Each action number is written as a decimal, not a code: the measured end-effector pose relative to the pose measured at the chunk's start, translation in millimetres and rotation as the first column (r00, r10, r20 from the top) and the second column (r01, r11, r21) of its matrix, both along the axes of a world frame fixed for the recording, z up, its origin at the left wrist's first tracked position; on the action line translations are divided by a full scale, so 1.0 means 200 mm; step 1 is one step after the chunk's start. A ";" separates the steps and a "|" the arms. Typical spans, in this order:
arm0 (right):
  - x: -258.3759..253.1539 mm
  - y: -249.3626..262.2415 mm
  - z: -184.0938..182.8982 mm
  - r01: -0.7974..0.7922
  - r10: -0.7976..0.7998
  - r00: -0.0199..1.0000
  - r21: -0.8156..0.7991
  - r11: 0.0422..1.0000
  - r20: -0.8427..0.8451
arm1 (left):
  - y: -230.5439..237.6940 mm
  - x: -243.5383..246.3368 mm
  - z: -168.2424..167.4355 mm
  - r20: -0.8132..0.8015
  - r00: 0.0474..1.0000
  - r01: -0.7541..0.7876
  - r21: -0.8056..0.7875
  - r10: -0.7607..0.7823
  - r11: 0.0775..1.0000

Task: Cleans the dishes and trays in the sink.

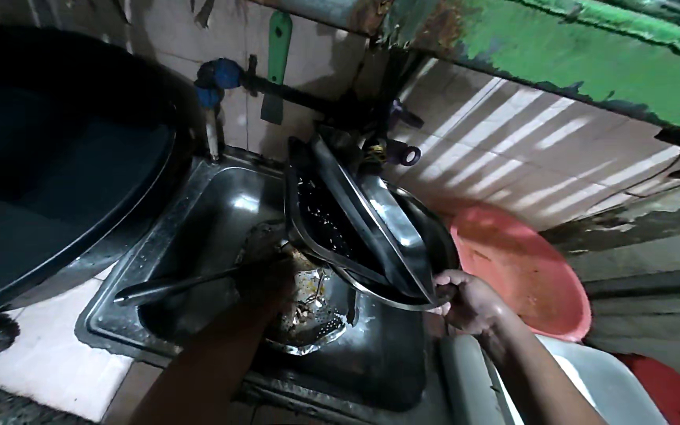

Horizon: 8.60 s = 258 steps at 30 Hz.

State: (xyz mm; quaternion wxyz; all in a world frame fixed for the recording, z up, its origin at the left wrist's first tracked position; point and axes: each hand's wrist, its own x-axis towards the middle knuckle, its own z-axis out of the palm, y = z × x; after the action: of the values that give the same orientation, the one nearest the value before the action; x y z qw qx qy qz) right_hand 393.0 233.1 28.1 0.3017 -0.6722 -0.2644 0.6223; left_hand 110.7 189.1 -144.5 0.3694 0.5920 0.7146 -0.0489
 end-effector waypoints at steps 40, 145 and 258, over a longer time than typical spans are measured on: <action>-0.03 -0.01 -0.03 -0.027 0.026 0.999 0.054 0.998 0.018 | -0.07 -0.11 0.14 0.896 0.262 -0.036 -0.363 0.360 0.931; 0.01 -0.01 -0.07 -0.099 0.099 0.995 0.101 0.990 0.000 | -0.23 -0.07 -0.03 -0.028 0.935 0.341 -0.197 -0.353 0.919; -0.21 -0.32 0.07 -0.023 0.022 0.999 0.023 0.999 0.045 | -0.42 0.16 0.21 0.457 0.888 0.010 -0.119 0.046 0.993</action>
State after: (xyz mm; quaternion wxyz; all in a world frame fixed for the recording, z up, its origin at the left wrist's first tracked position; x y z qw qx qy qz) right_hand 350.7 168.4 42.2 0.2969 -0.6793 -0.2860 0.6071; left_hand 142.1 104.9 -102.9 0.5625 0.5574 0.6083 0.0537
